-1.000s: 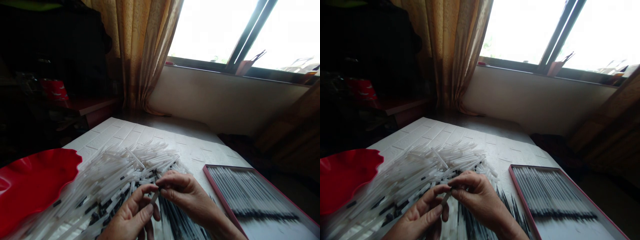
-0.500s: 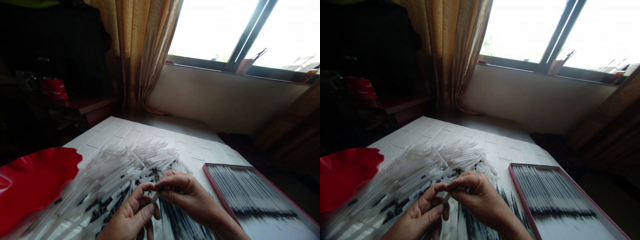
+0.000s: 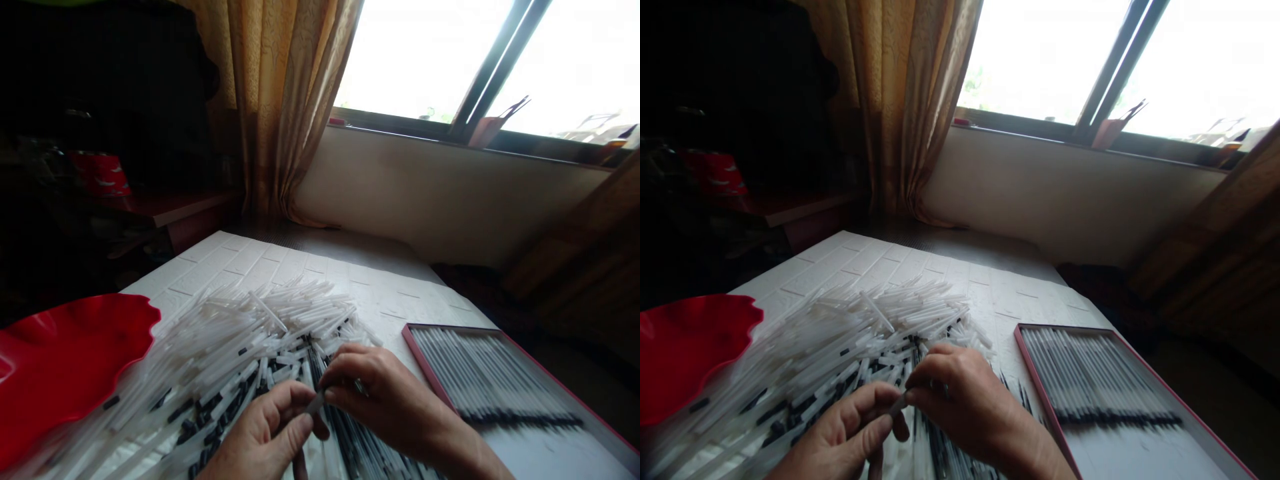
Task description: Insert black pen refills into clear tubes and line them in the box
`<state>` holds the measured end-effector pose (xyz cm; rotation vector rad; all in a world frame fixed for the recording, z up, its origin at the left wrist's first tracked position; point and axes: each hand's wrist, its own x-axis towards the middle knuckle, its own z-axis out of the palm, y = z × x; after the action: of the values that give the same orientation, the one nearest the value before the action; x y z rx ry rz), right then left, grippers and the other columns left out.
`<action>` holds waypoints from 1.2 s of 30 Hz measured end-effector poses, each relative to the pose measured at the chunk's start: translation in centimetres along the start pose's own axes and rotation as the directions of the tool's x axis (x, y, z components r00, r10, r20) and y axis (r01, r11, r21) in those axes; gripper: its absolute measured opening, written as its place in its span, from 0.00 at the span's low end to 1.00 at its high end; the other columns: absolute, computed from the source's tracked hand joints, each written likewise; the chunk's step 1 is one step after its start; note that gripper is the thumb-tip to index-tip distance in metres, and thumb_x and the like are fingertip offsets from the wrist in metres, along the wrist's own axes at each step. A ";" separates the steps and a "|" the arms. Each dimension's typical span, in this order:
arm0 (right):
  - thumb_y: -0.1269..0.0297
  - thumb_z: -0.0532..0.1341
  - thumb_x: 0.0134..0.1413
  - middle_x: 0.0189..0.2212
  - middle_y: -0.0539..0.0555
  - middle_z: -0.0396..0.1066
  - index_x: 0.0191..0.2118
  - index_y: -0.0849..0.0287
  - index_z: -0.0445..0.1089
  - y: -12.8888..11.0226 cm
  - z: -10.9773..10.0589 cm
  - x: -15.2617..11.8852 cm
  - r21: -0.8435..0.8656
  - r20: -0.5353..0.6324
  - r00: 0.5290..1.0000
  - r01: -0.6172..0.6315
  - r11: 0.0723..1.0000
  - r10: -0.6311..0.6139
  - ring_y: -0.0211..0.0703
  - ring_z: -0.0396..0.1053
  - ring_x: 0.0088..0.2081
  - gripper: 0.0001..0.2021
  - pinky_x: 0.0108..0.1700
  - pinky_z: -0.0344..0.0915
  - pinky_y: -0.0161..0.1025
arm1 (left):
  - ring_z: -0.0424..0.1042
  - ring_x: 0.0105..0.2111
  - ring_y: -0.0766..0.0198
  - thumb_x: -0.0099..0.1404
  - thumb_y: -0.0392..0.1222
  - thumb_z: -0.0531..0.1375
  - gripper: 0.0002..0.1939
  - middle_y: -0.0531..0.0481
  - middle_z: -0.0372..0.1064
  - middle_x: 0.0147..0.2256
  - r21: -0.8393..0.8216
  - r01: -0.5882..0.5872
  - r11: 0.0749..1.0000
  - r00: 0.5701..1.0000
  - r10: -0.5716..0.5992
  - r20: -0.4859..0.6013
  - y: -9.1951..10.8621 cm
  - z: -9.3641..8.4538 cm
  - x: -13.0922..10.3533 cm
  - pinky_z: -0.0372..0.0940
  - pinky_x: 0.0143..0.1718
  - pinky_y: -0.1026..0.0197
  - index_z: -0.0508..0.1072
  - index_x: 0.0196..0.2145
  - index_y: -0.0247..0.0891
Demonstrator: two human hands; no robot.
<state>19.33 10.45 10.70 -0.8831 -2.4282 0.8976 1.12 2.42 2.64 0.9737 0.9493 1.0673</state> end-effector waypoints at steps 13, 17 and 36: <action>0.67 0.55 0.63 0.17 0.43 0.50 0.17 0.57 0.47 0.1 1.3 0.1 -0.179 0.067 0.997 -0.022 0.984 0.035 0.32 0.50 0.19 0.24 0.24 0.47 0.35 | 0.65 0.24 0.70 0.61 0.64 0.64 0.25 0.51 0.71 0.33 0.133 0.041 0.990 0.998 -0.047 0.041 0.0 -0.1 -0.4 0.61 0.23 0.68 0.76 0.40 0.38; 0.60 0.53 0.64 0.15 0.43 0.45 0.16 0.56 0.44 0.9 2.4 0.4 -0.131 0.032 0.998 -0.048 0.990 0.053 0.32 0.44 0.18 0.26 0.22 0.43 0.36 | 0.65 0.22 0.72 0.62 0.64 0.63 0.25 0.51 0.72 0.33 0.134 0.030 0.991 0.999 -0.035 0.035 -0.1 -0.1 -0.5 0.61 0.23 0.68 0.76 0.41 0.38; 0.69 0.62 0.57 0.25 0.47 0.68 0.32 0.58 0.73 -0.2 -0.1 -0.1 0.027 0.040 0.999 -0.036 0.999 0.035 0.36 0.63 0.27 0.04 0.31 0.58 0.33 | 0.64 0.17 0.78 0.58 0.65 0.66 0.26 0.55 0.74 0.32 -0.014 0.014 1.000 0.999 -0.013 0.047 -0.2 -0.3 0.2 0.54 0.17 0.71 0.74 0.39 0.38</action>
<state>19.42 10.27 10.91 -0.9090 -2.4341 0.9684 0.97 2.62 2.37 0.9750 0.9075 1.0349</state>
